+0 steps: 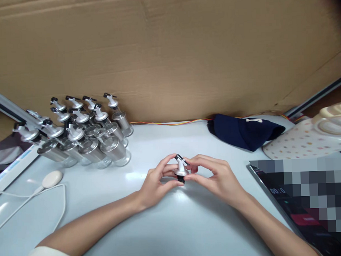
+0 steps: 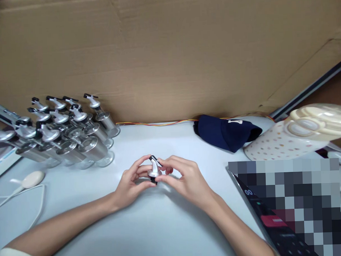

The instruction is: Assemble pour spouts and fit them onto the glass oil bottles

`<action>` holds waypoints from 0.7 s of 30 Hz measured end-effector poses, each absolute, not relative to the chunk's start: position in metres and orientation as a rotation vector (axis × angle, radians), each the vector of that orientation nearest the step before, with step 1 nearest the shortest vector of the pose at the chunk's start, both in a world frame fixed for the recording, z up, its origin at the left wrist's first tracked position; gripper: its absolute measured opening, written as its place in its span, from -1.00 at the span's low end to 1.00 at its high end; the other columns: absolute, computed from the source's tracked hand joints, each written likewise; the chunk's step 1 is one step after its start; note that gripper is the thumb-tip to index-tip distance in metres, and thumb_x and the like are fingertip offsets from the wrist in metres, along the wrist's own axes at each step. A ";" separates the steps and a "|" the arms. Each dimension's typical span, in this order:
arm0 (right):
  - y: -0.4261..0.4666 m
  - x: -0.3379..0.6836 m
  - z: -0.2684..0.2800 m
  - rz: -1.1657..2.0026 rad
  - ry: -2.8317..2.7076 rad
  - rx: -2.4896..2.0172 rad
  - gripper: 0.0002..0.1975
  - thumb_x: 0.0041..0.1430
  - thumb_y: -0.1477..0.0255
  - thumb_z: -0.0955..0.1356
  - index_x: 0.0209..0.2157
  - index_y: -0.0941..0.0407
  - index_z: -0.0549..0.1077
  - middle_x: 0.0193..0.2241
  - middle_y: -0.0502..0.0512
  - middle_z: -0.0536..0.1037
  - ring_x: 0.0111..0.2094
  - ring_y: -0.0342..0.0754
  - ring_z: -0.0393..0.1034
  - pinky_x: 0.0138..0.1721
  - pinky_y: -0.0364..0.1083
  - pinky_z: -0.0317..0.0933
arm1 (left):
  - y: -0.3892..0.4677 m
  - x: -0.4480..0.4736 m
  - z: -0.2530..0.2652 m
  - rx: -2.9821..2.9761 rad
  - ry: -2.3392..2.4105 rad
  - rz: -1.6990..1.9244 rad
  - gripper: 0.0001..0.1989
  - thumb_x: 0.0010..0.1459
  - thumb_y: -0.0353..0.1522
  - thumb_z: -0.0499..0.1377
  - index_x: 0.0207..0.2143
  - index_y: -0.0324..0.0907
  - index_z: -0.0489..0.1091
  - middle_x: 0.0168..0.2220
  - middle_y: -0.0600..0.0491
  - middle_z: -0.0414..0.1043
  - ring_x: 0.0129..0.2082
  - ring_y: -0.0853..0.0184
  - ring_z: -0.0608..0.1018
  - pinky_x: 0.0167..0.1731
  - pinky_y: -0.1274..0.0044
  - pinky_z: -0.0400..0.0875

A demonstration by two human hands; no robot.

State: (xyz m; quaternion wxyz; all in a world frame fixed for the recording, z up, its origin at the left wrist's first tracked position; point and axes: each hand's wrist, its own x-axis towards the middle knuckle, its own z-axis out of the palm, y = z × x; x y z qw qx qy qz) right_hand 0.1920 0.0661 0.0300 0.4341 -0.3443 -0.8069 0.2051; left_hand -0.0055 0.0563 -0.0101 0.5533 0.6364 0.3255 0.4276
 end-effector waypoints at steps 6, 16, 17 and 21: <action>0.065 0.189 0.028 0.551 -1.926 -0.957 -0.81 0.18 0.28 0.39 -0.26 0.11 0.44 -0.43 0.07 0.57 -0.44 -0.10 0.46 -0.39 -0.13 0.40 | 0.058 -0.003 -0.013 1.414 0.855 1.115 -0.56 0.05 -0.35 0.34 -0.10 -0.12 0.18 -0.15 -0.03 0.56 -0.24 0.32 0.60 -0.14 0.48 0.45; 0.065 0.188 0.028 0.542 -2.000 -0.935 -0.85 0.21 0.48 0.34 -0.17 0.09 0.50 -0.34 0.10 0.59 -0.41 -0.09 0.47 -0.34 -0.11 0.42 | 0.059 -0.005 -0.008 1.532 0.861 1.137 -0.68 0.29 -0.23 0.06 0.01 -0.18 0.38 -0.03 -0.09 0.51 -0.12 0.27 0.58 -0.10 0.46 0.49; 0.065 0.187 0.028 0.541 -2.001 -0.928 -0.84 0.20 0.47 0.34 -0.18 0.09 0.50 -0.35 0.10 0.59 -0.41 -0.09 0.47 -0.34 -0.11 0.42 | 0.059 -0.006 -0.007 1.555 0.881 1.144 -0.68 0.30 -0.23 0.05 0.00 -0.18 0.40 -0.04 -0.08 0.52 -0.14 0.27 0.58 -0.11 0.46 0.50; 0.065 0.187 0.029 0.539 -2.013 -0.896 -0.83 0.17 0.50 0.34 -0.18 0.10 0.50 -0.37 0.09 0.59 -0.42 -0.09 0.47 -0.36 -0.12 0.42 | 0.060 -0.006 -0.007 1.613 0.920 1.147 -0.69 0.29 -0.26 0.06 -0.02 -0.18 0.44 -0.06 -0.06 0.54 -0.13 0.26 0.59 -0.09 0.46 0.48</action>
